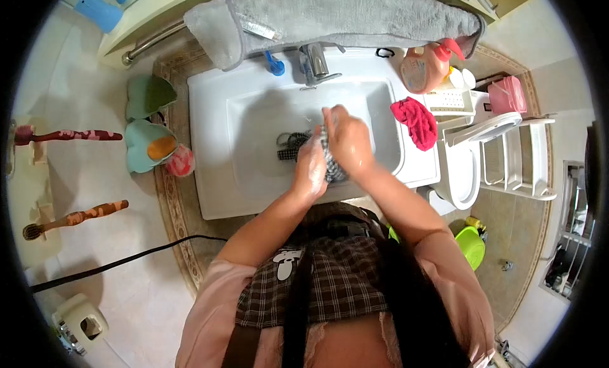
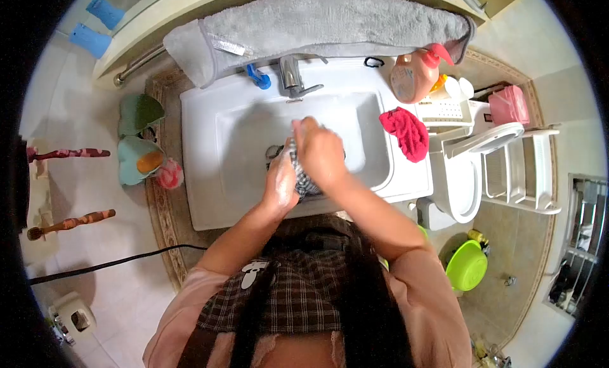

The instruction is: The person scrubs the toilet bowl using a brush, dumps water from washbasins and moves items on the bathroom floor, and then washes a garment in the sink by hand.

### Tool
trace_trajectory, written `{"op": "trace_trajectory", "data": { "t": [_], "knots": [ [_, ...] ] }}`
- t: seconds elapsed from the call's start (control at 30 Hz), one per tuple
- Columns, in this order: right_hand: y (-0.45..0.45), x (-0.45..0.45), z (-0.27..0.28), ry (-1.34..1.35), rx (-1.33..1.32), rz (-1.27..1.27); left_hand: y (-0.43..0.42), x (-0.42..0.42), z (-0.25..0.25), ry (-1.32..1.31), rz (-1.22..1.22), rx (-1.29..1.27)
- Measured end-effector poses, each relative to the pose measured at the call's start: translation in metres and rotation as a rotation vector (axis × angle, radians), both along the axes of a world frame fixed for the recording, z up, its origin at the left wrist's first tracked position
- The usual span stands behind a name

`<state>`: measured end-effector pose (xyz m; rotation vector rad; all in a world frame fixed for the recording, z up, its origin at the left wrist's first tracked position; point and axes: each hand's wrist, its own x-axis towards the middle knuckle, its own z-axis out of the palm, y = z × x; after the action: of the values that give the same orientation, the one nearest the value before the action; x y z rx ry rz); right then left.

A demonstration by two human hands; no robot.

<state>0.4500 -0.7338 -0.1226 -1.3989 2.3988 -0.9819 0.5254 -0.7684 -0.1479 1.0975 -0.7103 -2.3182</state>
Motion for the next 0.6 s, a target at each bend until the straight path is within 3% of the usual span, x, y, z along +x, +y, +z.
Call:
{"op": "trace_trajectory", "data": {
  "t": [0.03,0.1,0.13,0.17,0.23,0.27,0.3,0.37,0.4,0.43,0.5,0.53,0.57,0.6],
  "knots": [
    [-0.004,-0.006,0.001,-0.071,0.076,-0.113,-0.002,-0.002,-0.01,0.011,-0.052,-0.105],
    [0.009,0.017,-0.02,0.171,-0.294,0.239,-0.039,0.007,-0.115,1.125,-0.482,0.166],
    [0.013,0.041,0.022,0.05,-0.137,0.265,-0.051,0.012,-0.115,1.097,-0.311,0.292],
    [0.011,0.035,0.012,0.044,-0.132,0.264,-0.039,0.011,-0.082,1.092,-0.308,0.298],
    [-0.004,0.002,-0.014,-0.145,-0.087,0.041,-0.006,0.0,0.012,-0.004,0.055,0.139],
    [-0.009,-0.012,-0.006,-0.144,0.12,-0.09,-0.002,-0.001,0.013,-0.028,0.003,0.033],
    [-0.005,-0.003,-0.009,-0.146,0.121,-0.091,-0.009,0.004,-0.02,-0.03,0.002,0.034],
    [0.008,0.032,-0.014,0.138,-0.386,0.196,-0.047,0.01,-0.121,1.271,-0.532,0.236],
    [0.016,0.054,-0.006,-0.029,-0.168,0.192,-0.057,0.004,-0.114,1.398,-0.477,0.176],
    [0.015,0.048,-0.012,-0.032,-0.165,0.189,-0.047,0.008,-0.107,1.396,-0.477,0.181],
    [0.003,0.011,-0.046,0.173,0.069,0.111,-0.025,0.01,-0.037,-0.173,-0.035,-0.096],
    [0.001,-0.017,-0.077,0.057,-0.012,-0.019,-0.033,0.01,-0.066,-0.293,-0.237,-0.29],
    [0.005,-0.044,-0.107,-0.054,-0.093,-0.151,-0.044,0.011,-0.081,-0.291,-0.244,-0.291],
    [0.012,-0.06,-0.119,-0.154,-0.066,-0.231,-0.056,0.012,-0.092,-0.384,-0.298,-0.534]
  ]
}}
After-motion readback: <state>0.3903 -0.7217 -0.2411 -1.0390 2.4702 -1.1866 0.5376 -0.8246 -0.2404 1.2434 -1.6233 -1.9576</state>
